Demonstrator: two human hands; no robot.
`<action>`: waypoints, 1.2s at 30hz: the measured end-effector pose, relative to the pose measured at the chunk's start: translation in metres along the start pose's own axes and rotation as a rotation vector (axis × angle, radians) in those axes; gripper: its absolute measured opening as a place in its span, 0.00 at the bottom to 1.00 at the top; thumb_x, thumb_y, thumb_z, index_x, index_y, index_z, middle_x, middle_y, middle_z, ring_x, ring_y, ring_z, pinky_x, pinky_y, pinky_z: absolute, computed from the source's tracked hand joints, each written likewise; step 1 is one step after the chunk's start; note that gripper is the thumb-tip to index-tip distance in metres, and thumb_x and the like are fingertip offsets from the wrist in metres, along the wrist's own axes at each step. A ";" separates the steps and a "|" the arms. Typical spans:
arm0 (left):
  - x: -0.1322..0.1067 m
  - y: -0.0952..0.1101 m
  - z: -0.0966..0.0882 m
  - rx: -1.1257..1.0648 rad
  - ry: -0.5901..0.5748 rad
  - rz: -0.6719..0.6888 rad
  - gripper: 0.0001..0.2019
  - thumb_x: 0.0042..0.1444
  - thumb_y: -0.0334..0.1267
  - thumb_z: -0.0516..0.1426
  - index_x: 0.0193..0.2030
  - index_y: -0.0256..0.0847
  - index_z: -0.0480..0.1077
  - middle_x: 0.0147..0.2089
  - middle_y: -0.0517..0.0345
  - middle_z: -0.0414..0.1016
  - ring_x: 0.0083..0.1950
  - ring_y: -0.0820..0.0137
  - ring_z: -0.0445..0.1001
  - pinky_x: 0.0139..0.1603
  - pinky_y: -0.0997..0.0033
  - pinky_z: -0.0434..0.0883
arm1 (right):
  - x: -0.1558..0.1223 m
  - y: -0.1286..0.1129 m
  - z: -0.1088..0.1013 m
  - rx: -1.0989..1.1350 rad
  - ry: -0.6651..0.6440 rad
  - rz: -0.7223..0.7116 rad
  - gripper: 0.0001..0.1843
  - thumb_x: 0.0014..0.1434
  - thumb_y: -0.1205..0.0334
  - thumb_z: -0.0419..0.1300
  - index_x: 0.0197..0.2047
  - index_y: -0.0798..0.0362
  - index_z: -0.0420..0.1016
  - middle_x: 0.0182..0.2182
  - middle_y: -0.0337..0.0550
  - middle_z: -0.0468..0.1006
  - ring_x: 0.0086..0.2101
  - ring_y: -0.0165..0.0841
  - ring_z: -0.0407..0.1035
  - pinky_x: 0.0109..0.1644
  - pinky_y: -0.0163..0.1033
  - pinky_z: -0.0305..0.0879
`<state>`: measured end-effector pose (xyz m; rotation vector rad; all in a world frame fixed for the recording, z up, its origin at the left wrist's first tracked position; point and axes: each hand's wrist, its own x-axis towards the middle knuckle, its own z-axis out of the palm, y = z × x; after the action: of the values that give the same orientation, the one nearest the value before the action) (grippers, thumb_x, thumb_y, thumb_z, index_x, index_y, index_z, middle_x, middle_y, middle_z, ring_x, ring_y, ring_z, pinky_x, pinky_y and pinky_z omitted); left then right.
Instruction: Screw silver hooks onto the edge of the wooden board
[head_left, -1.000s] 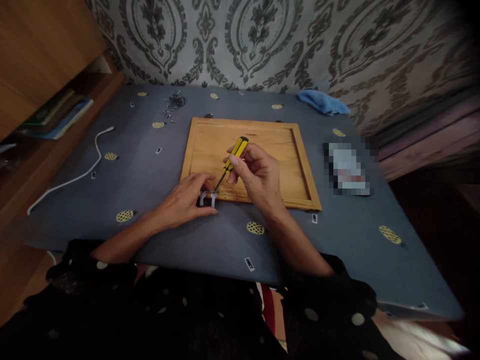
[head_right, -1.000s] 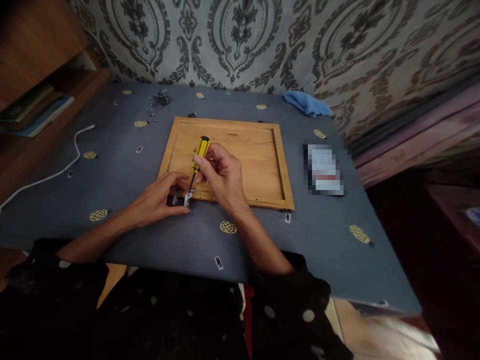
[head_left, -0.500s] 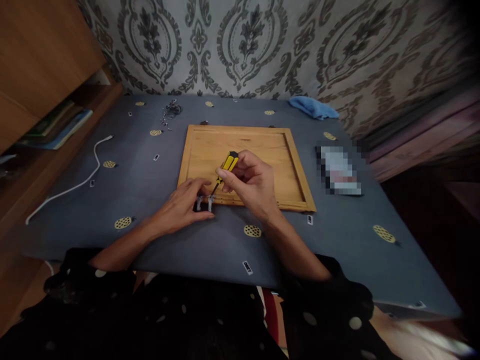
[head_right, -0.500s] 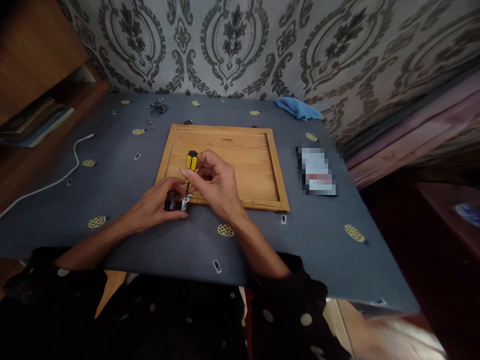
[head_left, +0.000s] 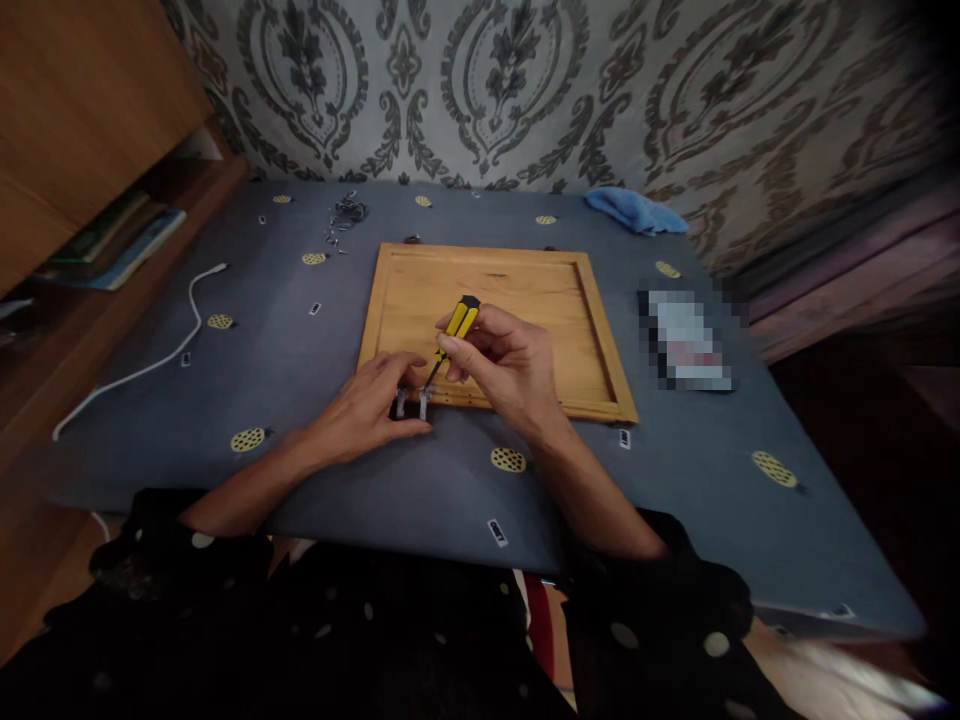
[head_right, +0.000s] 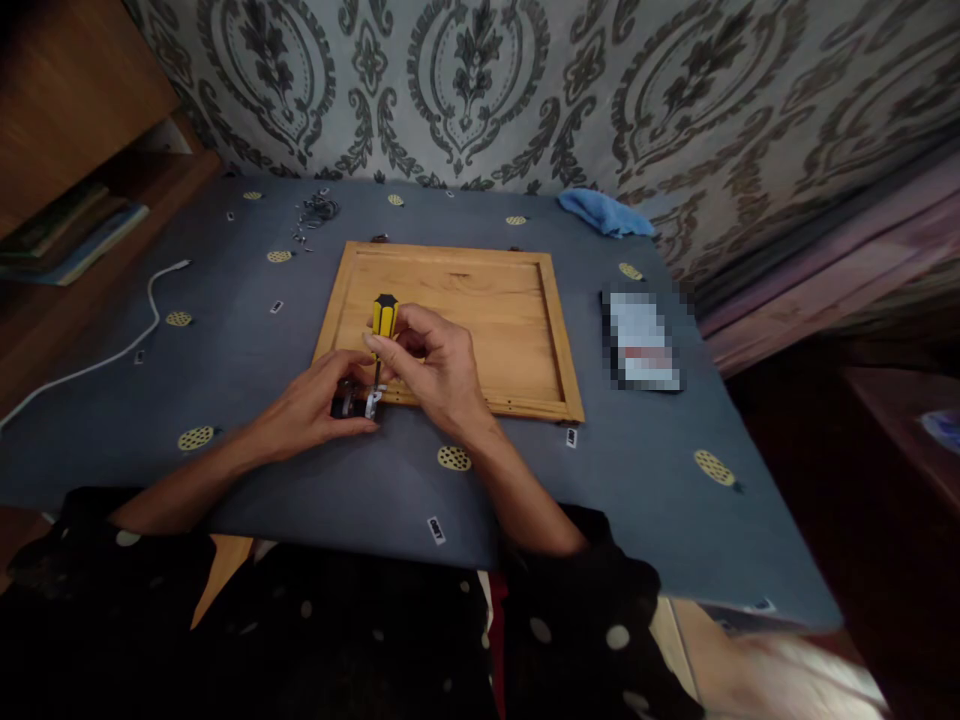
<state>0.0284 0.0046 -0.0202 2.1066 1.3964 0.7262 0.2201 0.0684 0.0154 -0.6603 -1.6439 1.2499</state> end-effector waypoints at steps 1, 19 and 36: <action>0.000 0.000 0.000 0.002 -0.002 0.002 0.31 0.54 0.42 0.69 0.60 0.42 0.61 0.51 0.49 0.74 0.53 0.58 0.74 0.55 0.55 0.72 | 0.000 0.000 0.001 0.001 0.006 -0.006 0.17 0.58 0.46 0.70 0.35 0.51 0.75 0.24 0.31 0.72 0.21 0.23 0.68 0.26 0.32 0.66; -0.001 0.001 -0.002 0.017 -0.013 0.009 0.30 0.56 0.43 0.68 0.60 0.42 0.60 0.54 0.49 0.74 0.57 0.56 0.74 0.57 0.54 0.73 | 0.009 0.017 -0.004 -0.001 0.124 -0.022 0.25 0.55 0.36 0.69 0.32 0.50 0.71 0.24 0.31 0.71 0.19 0.23 0.65 0.22 0.32 0.65; 0.002 0.004 -0.002 0.015 -0.017 -0.012 0.27 0.54 0.42 0.69 0.56 0.43 0.62 0.49 0.53 0.74 0.52 0.57 0.74 0.52 0.56 0.72 | -0.004 0.000 0.001 -0.103 -0.055 -0.077 0.15 0.62 0.48 0.68 0.35 0.52 0.76 0.28 0.35 0.72 0.25 0.27 0.71 0.28 0.35 0.67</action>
<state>0.0298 0.0051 -0.0156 2.1089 1.4087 0.6940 0.2212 0.0642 0.0140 -0.6239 -1.7716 1.1432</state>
